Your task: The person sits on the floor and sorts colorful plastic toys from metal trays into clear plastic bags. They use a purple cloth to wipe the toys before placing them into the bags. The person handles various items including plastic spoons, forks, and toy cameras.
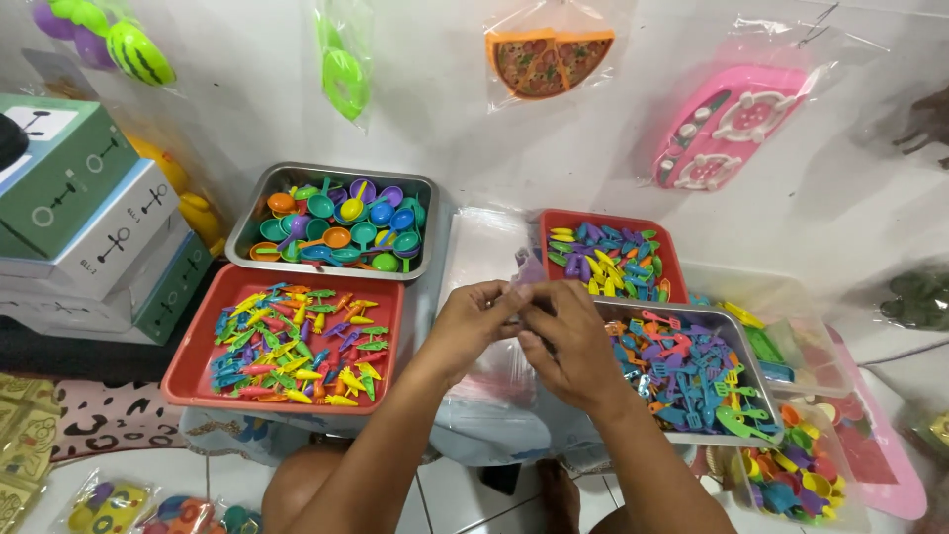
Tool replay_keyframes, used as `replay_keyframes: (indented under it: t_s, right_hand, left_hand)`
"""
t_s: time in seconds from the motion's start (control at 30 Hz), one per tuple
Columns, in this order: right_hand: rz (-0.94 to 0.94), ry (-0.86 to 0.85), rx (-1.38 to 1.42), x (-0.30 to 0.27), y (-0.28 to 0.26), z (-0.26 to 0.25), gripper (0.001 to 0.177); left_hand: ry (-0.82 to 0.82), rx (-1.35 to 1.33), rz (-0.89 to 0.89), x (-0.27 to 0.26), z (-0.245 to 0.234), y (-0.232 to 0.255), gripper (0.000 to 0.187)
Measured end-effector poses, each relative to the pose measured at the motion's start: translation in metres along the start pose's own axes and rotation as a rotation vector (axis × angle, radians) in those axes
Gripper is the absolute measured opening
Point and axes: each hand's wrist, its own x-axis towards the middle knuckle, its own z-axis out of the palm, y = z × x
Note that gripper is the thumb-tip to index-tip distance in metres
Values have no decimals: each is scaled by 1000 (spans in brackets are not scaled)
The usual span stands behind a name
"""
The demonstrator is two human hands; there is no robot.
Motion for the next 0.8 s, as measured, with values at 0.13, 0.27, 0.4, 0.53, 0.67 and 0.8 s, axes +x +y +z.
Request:
replay_keyframes:
  t_s: [0.13, 0.27, 0.4, 0.53, 0.67, 0.8]
  right_hand:
    - [225, 105, 434, -15, 29, 3, 48]
    - [511, 260, 754, -13, 42, 5, 45]
    - [711, -112, 1101, -23, 44, -2, 84]
    - [785, -61, 1034, -30, 64, 2, 19]
    - [787, 74, 894, -18, 52, -5, 17]
    - [662, 82, 591, -22, 27, -48, 28]
  left_hand:
    - [-131, 132, 79, -10, 1, 14, 25]
    - [-212, 196, 131, -6, -11, 10, 18]
    - [-323, 263, 178, -8, -9, 9, 15]
    - [-297, 262, 219, -11, -7, 20, 24]
    - [-295, 124, 160, -5, 9, 6, 39]
    - [-55, 212, 80, -16, 34, 1, 24]
